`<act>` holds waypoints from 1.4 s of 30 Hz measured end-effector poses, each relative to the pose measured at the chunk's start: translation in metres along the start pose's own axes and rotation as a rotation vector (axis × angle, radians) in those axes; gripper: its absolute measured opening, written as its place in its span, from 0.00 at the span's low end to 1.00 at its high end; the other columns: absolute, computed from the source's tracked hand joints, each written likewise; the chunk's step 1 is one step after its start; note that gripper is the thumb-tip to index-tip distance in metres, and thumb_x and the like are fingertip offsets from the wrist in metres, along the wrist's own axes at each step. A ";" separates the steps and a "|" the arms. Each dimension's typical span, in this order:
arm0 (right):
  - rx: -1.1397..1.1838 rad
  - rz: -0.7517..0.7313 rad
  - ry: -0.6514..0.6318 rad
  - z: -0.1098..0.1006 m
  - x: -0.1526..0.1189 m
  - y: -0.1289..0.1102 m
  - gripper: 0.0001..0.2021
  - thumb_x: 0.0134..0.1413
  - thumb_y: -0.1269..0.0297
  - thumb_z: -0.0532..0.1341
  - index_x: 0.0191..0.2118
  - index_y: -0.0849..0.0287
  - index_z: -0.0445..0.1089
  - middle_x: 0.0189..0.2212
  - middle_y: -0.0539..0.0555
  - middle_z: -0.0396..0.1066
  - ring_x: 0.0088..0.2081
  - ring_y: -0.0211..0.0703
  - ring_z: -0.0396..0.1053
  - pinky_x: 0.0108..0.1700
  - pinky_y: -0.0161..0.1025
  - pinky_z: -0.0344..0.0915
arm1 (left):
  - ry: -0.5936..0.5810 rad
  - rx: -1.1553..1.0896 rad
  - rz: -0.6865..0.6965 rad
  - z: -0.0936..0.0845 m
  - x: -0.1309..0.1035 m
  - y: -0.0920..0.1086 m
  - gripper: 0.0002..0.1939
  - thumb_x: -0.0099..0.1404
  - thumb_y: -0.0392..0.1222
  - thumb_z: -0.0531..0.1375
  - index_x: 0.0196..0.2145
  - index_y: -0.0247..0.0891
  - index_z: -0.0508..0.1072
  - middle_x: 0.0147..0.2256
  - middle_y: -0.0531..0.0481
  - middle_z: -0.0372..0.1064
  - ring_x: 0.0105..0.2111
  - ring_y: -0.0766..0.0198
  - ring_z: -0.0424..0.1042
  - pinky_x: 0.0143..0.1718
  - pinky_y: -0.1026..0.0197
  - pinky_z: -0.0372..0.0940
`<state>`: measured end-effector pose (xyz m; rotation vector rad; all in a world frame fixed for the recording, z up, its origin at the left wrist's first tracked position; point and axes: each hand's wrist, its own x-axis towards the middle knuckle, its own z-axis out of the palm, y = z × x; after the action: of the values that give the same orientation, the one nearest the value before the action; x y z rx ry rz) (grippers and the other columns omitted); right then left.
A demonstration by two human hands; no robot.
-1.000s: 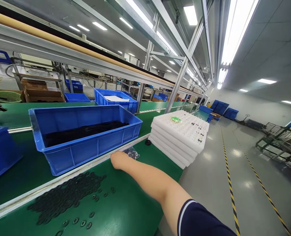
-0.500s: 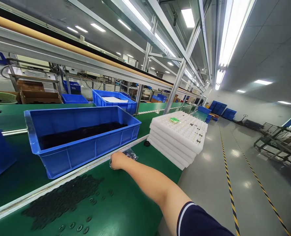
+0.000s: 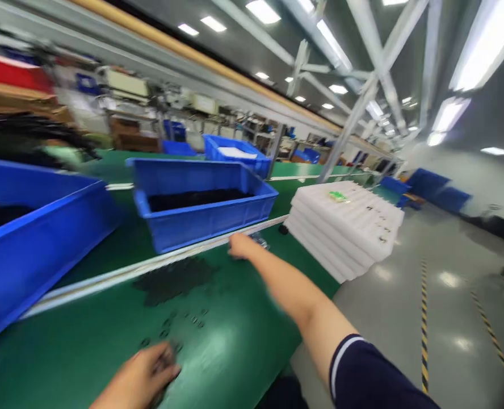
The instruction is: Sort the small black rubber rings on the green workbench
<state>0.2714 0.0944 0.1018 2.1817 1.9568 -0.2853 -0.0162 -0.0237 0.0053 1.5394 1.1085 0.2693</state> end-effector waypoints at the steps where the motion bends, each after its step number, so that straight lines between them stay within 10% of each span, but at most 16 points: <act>1: -0.002 -0.008 0.001 0.003 0.000 0.001 0.09 0.52 0.74 0.62 0.39 0.62 0.77 0.39 0.59 0.79 0.41 0.47 0.76 0.42 0.35 0.69 | -0.031 0.030 -0.006 0.001 -0.006 0.005 0.14 0.52 0.53 0.61 0.24 0.41 0.64 0.14 0.58 0.63 0.10 0.68 0.57 0.14 0.66 0.50; 10: 0.030 -0.055 0.061 0.042 0.032 0.021 0.11 0.56 0.74 0.61 0.44 0.62 0.76 0.43 0.60 0.77 0.44 0.44 0.73 0.47 0.34 0.65 | -0.001 0.019 0.006 0.002 -0.028 0.009 0.15 0.64 0.53 0.53 0.31 0.38 0.67 0.24 0.53 0.67 0.18 0.67 0.69 0.19 0.66 0.58; 25: 0.019 -0.059 0.068 0.040 0.032 0.020 0.09 0.54 0.73 0.62 0.40 0.59 0.76 0.39 0.58 0.77 0.40 0.42 0.73 0.41 0.33 0.63 | 0.149 0.320 -0.055 0.004 -0.018 0.016 0.08 0.56 0.39 0.66 0.24 0.37 0.70 0.24 0.50 0.71 0.28 0.60 0.71 0.30 0.62 0.58; 35: 0.064 -0.102 0.142 0.070 0.053 0.043 0.08 0.53 0.71 0.62 0.27 0.49 0.74 0.39 0.69 0.75 0.39 0.43 0.74 0.41 0.43 0.59 | 0.148 0.745 0.173 0.045 -0.046 0.013 0.14 0.65 0.40 0.56 0.45 0.30 0.72 0.40 0.31 0.72 0.39 0.47 0.74 0.35 0.52 0.68; 42: 0.094 -0.128 0.213 0.071 0.052 0.043 0.09 0.53 0.74 0.60 0.26 0.53 0.71 0.33 0.63 0.76 0.36 0.49 0.73 0.40 0.42 0.61 | 0.221 0.221 0.178 0.035 -0.041 0.007 0.11 0.64 0.43 0.59 0.44 0.38 0.71 0.34 0.45 0.75 0.33 0.59 0.74 0.36 0.60 0.67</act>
<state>0.3191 0.1205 0.0200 2.2288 2.2452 -0.1723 -0.0097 -0.0765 0.0169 1.8432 1.2049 0.4590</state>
